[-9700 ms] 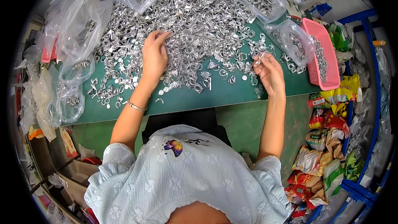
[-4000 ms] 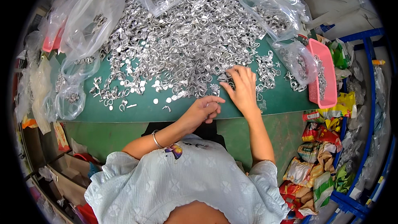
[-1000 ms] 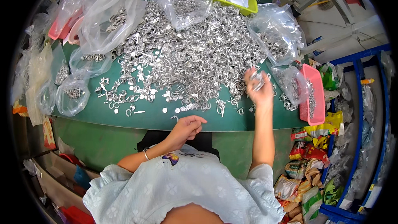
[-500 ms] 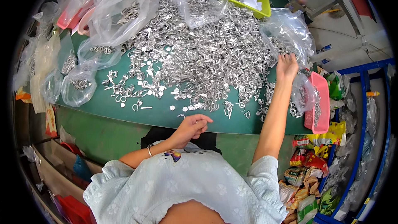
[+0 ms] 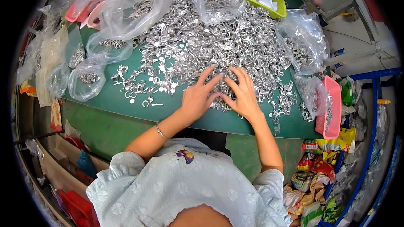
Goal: The person assembles small silver keychains by hand, picking up metal rings and circular components from a large pile on a green table and linking them together. The person places the assembled keychains into a pink plastic basket on the right side of the table.
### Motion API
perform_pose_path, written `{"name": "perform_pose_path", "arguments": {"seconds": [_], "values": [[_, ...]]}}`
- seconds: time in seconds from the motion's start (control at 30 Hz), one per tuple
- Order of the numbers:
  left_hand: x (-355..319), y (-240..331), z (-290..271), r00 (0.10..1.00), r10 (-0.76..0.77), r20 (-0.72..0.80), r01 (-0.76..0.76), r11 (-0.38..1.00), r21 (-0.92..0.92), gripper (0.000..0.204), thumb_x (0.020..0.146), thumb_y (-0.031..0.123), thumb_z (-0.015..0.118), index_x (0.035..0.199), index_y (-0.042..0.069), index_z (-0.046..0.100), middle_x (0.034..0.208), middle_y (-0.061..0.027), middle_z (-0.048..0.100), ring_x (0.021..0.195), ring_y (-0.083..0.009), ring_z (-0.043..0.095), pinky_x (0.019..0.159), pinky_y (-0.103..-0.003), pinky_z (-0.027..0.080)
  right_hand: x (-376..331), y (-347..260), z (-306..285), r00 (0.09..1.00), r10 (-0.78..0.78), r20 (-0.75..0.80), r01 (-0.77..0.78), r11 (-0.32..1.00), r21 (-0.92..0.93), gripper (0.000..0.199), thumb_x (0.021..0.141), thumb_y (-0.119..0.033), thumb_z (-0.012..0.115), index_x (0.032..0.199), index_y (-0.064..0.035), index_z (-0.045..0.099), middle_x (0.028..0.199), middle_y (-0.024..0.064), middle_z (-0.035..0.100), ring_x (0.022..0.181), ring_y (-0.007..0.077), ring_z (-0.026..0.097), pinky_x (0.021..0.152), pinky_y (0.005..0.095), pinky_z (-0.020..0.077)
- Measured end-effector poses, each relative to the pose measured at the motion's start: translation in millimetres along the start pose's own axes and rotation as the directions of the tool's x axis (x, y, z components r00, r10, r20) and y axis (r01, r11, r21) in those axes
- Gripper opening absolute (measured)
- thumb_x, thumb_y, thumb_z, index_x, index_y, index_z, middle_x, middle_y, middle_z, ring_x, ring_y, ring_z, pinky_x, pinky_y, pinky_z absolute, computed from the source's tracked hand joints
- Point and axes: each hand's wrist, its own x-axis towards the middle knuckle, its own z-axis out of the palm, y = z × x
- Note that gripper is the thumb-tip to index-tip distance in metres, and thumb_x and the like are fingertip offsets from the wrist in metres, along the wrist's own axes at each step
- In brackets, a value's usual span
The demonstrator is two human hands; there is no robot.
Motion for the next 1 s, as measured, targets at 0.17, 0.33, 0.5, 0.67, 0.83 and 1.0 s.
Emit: {"name": "perform_pose_path", "arguments": {"seconds": [0.17,0.33,0.5,0.67,0.83,1.0], "values": [[21.9,-18.1,18.0,0.983,0.14,0.122,-0.163,0.966,0.203,0.039,0.08,0.025,0.058,0.118,0.016,0.049,0.124,-0.0032,0.048,0.059,-0.0282,0.061,0.053,-0.037,0.05,-33.8,10.7,2.5,0.999,0.016,-0.042,-0.014,0.999,0.046,0.037,0.065,-0.013,0.069,0.097,-0.0023,0.053,0.125,0.0167,0.038,0.12,0.0386,0.032,0.095,0.0472,0.0299],[21.1,-32.0,6.9,0.985,0.109,0.136,-0.135,0.972,0.193,0.029,0.08,0.012,0.054,0.108,0.012,0.049,0.117,-0.0006,0.052,0.059,-0.0296,0.06,0.053,-0.039,0.05,-48.7,5.0,10.9,0.947,0.227,-0.225,-0.251,0.965,-0.082,0.043,0.072,-0.024,0.067,0.102,0.0005,0.049,0.129,0.0251,0.03,0.123,0.0451,0.024,0.097,0.0526,0.0234],[6.8,-51.0,4.5,0.982,0.185,0.029,-0.187,0.964,0.191,0.024,0.078,0.008,0.055,0.102,0.01,0.05,0.115,0.0002,0.053,0.059,-0.0285,0.059,0.051,-0.037,0.049,-34.3,-28.3,32.1,0.956,0.209,-0.207,-0.214,0.977,-0.002,0.06,0.066,-0.033,0.073,0.104,0.0032,0.044,0.134,0.0315,0.02,0.125,0.0516,0.014,0.097,0.0596,0.0189],[-7.7,-57.2,-11.6,0.993,0.113,-0.025,-0.105,0.972,0.209,0.02,0.075,0.008,0.059,0.095,0.01,0.054,0.11,-0.0003,0.054,0.058,-0.0258,0.059,0.049,-0.035,0.047,-11.8,-34.7,46.7,0.967,0.052,-0.25,-0.065,0.997,-0.044,0.053,0.063,-0.025,0.073,0.099,0.0019,0.045,0.132,0.0272,0.027,0.126,0.0462,0.02,0.096,0.0592,0.0209],[-18.8,-67.1,-28.5,0.989,0.071,-0.13,-0.033,0.961,0.274,0.013,0.076,0.008,0.06,0.088,0.008,0.056,0.1,-0.0021,0.057,0.057,-0.0244,0.058,0.05,-0.032,0.047,16.8,-39.4,69.3,0.973,-0.145,-0.182,0.14,0.989,-0.038,0.048,0.064,-0.021,0.071,0.098,-0.0011,0.043,0.119,0.0164,0.043,0.115,0.0345,0.039,0.089,0.0507,0.0286],[-19.3,-81.3,-52.2,0.972,-0.045,-0.23,0.117,0.943,0.31,0.013,0.078,0.01,0.059,0.09,0.007,0.056,0.101,-0.0041,0.057,0.065,-0.0283,0.059,0.055,-0.035,0.047,50.8,-58.1,87.2,0.951,-0.248,-0.186,0.225,0.965,-0.136,0.042,0.067,-0.025,0.066,0.097,-0.0012,0.048,0.11,0.0151,0.046,0.094,0.0281,0.046,0.079,0.0419,0.0335]]}}
